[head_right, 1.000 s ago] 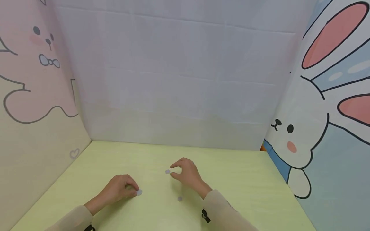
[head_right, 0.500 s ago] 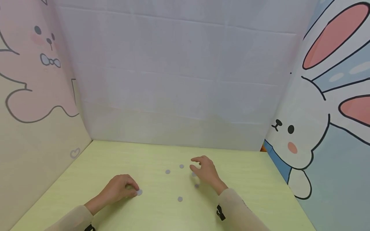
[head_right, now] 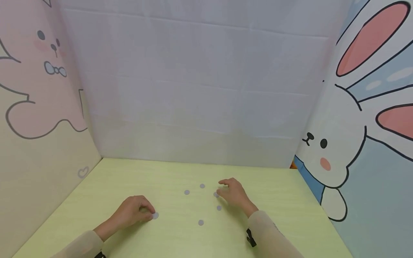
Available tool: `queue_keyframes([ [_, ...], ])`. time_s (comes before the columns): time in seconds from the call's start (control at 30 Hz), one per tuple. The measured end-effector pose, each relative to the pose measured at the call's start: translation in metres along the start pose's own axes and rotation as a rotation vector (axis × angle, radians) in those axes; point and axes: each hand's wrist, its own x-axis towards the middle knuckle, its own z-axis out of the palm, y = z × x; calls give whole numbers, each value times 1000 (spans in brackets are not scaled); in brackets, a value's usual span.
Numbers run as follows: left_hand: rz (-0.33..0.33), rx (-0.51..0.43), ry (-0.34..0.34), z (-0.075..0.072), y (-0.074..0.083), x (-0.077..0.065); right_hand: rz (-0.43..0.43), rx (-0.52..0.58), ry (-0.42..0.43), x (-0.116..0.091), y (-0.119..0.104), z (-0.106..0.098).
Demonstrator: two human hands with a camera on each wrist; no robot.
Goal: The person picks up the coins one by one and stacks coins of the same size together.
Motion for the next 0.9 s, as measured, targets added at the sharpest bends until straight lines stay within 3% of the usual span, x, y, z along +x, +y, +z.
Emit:
queue_keyframes([
  [0.57, 9, 10, 2, -2, 3, 0, -20, -145, -63, -1, 9, 7],
  [0.9, -10, -3, 4, -3, 5, 1, -21, -126, -54, -1, 9, 9],
])
